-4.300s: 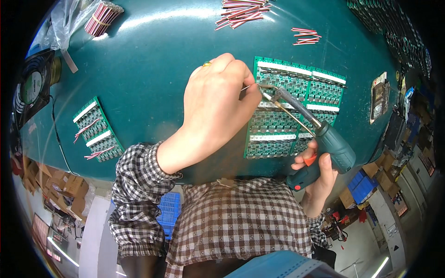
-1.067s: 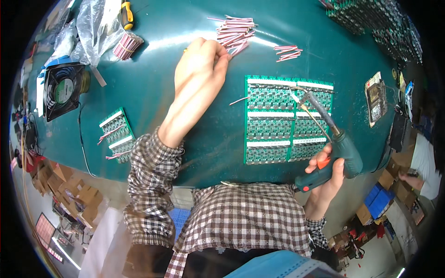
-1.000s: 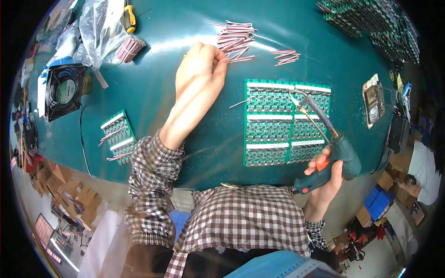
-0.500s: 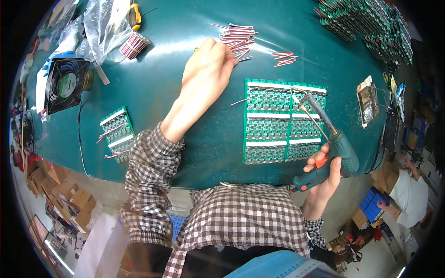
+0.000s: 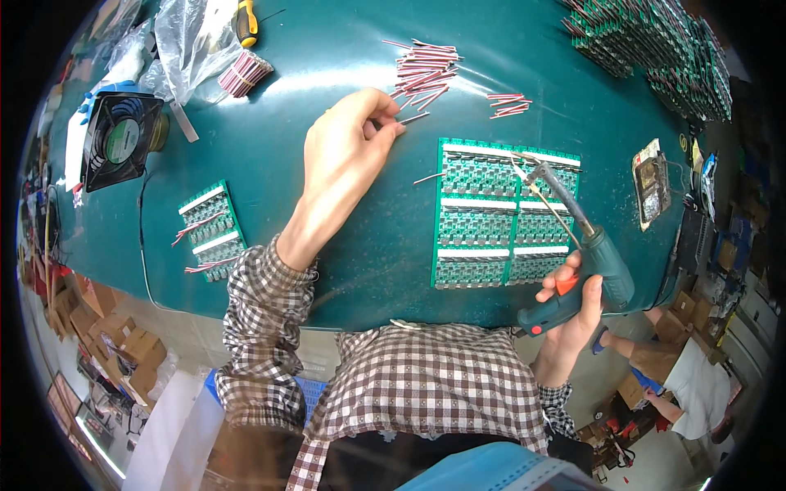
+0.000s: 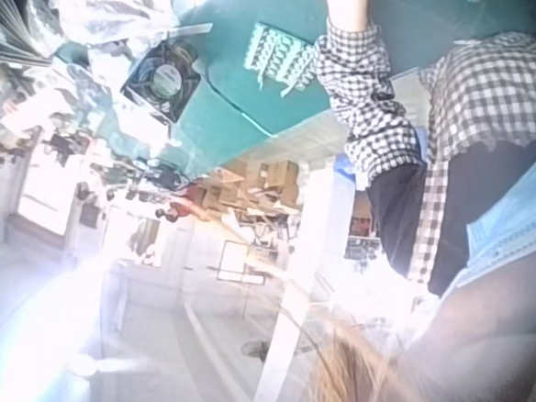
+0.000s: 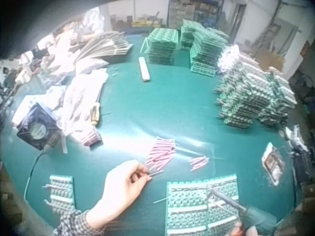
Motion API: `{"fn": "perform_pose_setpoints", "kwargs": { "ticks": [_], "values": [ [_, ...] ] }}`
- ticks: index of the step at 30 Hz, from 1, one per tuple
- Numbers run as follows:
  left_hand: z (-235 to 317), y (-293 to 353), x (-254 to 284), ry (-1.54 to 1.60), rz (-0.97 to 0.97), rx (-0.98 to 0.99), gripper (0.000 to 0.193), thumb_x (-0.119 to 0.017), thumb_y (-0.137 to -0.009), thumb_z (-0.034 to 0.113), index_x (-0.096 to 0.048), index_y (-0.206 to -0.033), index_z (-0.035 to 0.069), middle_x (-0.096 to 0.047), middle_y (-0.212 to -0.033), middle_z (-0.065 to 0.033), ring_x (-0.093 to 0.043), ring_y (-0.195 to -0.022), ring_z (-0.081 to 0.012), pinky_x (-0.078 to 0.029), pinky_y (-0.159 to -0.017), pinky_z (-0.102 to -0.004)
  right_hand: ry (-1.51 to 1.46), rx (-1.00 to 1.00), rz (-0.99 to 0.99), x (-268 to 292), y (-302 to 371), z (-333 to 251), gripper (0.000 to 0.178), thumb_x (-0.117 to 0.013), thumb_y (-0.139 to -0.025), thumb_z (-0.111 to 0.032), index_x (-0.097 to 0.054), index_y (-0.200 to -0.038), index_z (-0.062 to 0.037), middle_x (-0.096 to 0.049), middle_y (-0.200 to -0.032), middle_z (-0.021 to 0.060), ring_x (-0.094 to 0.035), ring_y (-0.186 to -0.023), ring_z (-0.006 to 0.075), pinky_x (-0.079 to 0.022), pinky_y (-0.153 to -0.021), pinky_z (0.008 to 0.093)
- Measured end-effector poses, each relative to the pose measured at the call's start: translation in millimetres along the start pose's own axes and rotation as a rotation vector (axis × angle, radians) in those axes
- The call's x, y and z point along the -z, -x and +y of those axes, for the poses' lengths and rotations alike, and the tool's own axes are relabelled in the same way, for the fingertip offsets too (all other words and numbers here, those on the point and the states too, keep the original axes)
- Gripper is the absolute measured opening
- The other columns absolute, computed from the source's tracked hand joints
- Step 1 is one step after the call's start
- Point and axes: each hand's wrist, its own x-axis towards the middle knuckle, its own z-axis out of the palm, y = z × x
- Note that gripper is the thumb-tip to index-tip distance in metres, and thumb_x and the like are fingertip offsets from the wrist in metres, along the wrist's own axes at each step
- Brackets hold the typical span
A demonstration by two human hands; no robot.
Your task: The person uses a soldering iron to attach red and white wires to a green circuit board. They repeatedly pick up wires, place them into the board's holes, and apply heat to secure them. The process is continuous and repetitive, focusing on the precise placement and soldering of each wire.
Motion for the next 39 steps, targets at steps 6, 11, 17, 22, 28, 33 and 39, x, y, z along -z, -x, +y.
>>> {"fn": "perform_pose_setpoints", "kwargs": {
  "ticks": [6, 11, 17, 22, 28, 33, 39],
  "values": [
    [0.7, 0.6, 1.1, 0.076, 0.002, 0.08, 0.016, -0.072, -0.077, 0.001, -0.065, -0.09, 0.002, -0.065, -0.077, -0.0003, -0.055, -0.069, -0.0044, -0.045, -0.062, -0.0196, -0.031, -0.008, -0.003, 0.8, 1.3, 0.1, 0.045, -0.056, -0.094, -0.031, -0.05, -0.112, 0.0096, -0.061, -0.085, 0.0138, -0.066, -0.076, 0.0237, -0.061, -0.057, 0.0317],
    [0.6, 2.8, 1.3, 0.288, 0.047, 0.125, 0.014, -0.07, -0.08, 0.0, -0.063, -0.092, 0.0, -0.066, -0.079, -0.0027, -0.059, -0.073, -0.0049, -0.048, -0.066, -0.019, -0.032, -0.014, -0.003, -0.9, 1.5, 0.6, 0.045, -0.056, -0.094, -0.031, -0.05, -0.112, 0.0097, -0.061, -0.086, 0.014, -0.066, -0.076, 0.024, -0.061, -0.058, 0.032],
    [-1.5, 8.2, 0.5, 0.116, 0.06, 0.052, 0.017, -0.071, -0.08, 0.002, -0.062, -0.094, 0.0, -0.067, -0.08, -0.0035, -0.061, -0.074, -0.0048, -0.048, -0.065, -0.0185, -0.037, -0.015, -0.007, -2.4, 1.8, 2.0, 0.045, -0.056, -0.094, -0.03, -0.05, -0.112, 0.0101, -0.061, -0.086, 0.0145, -0.066, -0.077, 0.0243, -0.062, -0.058, 0.0326],
    [-0.3, 7.1, 1.0, 0.129, 0.079, 0.031, 0.019, -0.071, -0.081, 0.003, -0.062, -0.096, 0.0, -0.066, -0.08, -0.0022, -0.058, -0.07, -0.0037, -0.046, -0.062, -0.0167, -0.026, -0.001, -0.009, -1.5, 1.9, 2.3, 0.045, -0.056, -0.093, -0.03, -0.05, -0.112, 0.01, -0.061, -0.086, 0.0146, -0.066, -0.077, 0.0245, -0.062, -0.057, 0.0326],
    [-1.1, 19.2, 3.5, 0.265, -0.027, 0.154, 0.021, -0.07, -0.081, 0.001, -0.06, -0.099, -0.001, -0.063, -0.08, 0.0005, -0.055, -0.07, -0.0028, -0.044, -0.062, -0.0155, -0.031, 0.004, -0.019, 0.1, 2.1, 2.6, 0.045, -0.056, -0.093, -0.031, -0.05, -0.113, 0.0098, -0.061, -0.086, 0.0143, -0.066, -0.076, 0.0245, -0.061, -0.057, 0.0325],
    [-10.6, 25.6, 4.1, 0.22, -0.033, 0.109, 0.021, -0.069, -0.082, 0.0, -0.06, -0.1, -0.001, -0.061, -0.08, 0.0012, -0.054, -0.073, -0.002, -0.044, -0.063, -0.0156, 0.023, -0.003, 0.002, -5.0, 2.1, 1.9, 0.044, -0.052, -0.096, -0.032, -0.048, -0.114, 0.0084, -0.059, -0.085, 0.0128, -0.064, -0.075, 0.0213, -0.06, -0.056, 0.0288],
    [-1.5, 20.2, 10.4, -0.146, -0.036, 0.02, 0.022, -0.073, -0.077, 0.008, -0.063, -0.096, 0.004, -0.059, -0.078, -0.0019, -0.052, -0.064, -0.0082, -0.044, -0.06, -0.0225, -0.019, -0.008, -0.02, 0.8, 1.3, 2.4, 0.046, -0.056, -0.093, -0.031, -0.049, -0.113, 0.0098, -0.06, -0.087, 0.0141, -0.066, -0.077, 0.0245, -0.061, -0.058, 0.0323]
  ]
}}
